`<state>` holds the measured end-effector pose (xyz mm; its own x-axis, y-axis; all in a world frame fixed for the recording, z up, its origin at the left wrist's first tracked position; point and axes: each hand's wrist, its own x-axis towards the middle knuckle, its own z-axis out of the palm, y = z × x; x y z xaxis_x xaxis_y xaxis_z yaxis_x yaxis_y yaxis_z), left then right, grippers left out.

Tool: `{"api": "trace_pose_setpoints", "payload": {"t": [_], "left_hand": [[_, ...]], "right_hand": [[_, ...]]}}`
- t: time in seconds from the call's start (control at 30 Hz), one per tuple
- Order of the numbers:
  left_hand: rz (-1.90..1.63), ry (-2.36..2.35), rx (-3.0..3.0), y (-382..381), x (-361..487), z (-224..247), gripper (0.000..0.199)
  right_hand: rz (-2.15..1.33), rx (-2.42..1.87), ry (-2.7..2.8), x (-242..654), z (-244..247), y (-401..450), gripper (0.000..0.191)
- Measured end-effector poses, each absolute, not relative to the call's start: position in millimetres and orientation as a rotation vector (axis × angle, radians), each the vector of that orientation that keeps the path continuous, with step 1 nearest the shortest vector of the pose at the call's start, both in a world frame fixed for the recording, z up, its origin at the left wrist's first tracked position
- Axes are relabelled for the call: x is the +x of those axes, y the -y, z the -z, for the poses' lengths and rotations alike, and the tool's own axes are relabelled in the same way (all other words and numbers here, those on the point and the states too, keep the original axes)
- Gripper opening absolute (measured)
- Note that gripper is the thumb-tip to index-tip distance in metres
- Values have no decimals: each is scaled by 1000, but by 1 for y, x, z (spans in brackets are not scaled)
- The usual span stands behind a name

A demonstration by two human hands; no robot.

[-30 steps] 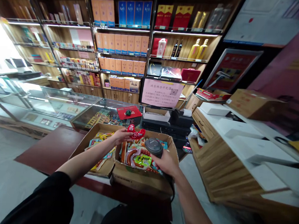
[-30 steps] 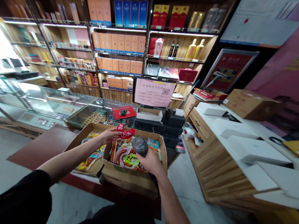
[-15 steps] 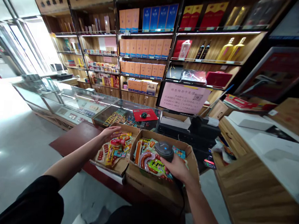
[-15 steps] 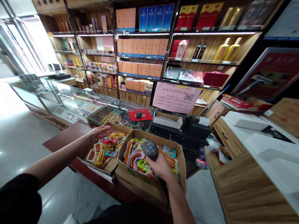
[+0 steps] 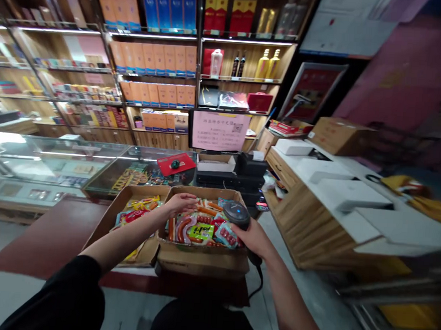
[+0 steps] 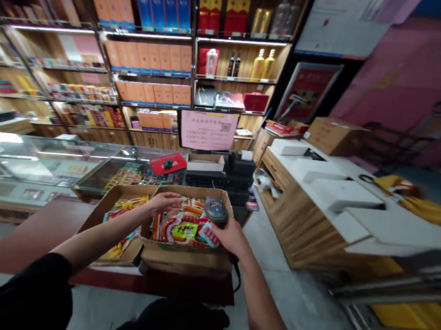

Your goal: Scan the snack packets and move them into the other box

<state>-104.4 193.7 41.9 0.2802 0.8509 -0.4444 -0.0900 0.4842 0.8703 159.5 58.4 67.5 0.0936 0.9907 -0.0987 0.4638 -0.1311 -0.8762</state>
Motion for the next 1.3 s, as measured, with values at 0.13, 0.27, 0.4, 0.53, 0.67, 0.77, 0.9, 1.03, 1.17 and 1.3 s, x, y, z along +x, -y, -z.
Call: {"api": "trace_pose_setpoints", "payload": {"t": [0.13,0.27,0.4,0.53,0.67,0.77,0.9,1.03,1.17,1.3], "left_hand": [[-613,-1048,994,-201,-53,-35,42],[-491,-1003,1160,-208,-11,-23,43],[-405,-1029,1621,-219,19,-8,43],[-171,-1020,2213,-224,39,0,41],[168,-905,2470,-221,51,0,51],[134,-894,2461,-218,58,2,41],[-145,-969,2286,-214,67,7,26],[-233,-1046,2175,-215,66,7,32],[-284,-1080,2059,-228,47,-2,26],[-218,-1065,1809,-243,10,-11,21]], "right_hand": [[-984,-1805,1308,180,-71,-38,15],[-918,-1872,1237,194,-70,-18,15],[-878,-1899,1172,202,-68,-3,14],[-846,-1898,1170,205,-65,7,15],[-857,-1901,1126,204,-61,12,15],[-853,-1912,1111,200,-63,14,14],[-865,-1922,1120,194,-71,14,11],[-903,-1923,1131,191,-76,10,10],[-915,-1906,1174,190,-77,2,11],[-944,-1898,1192,184,-78,-10,12]]}}
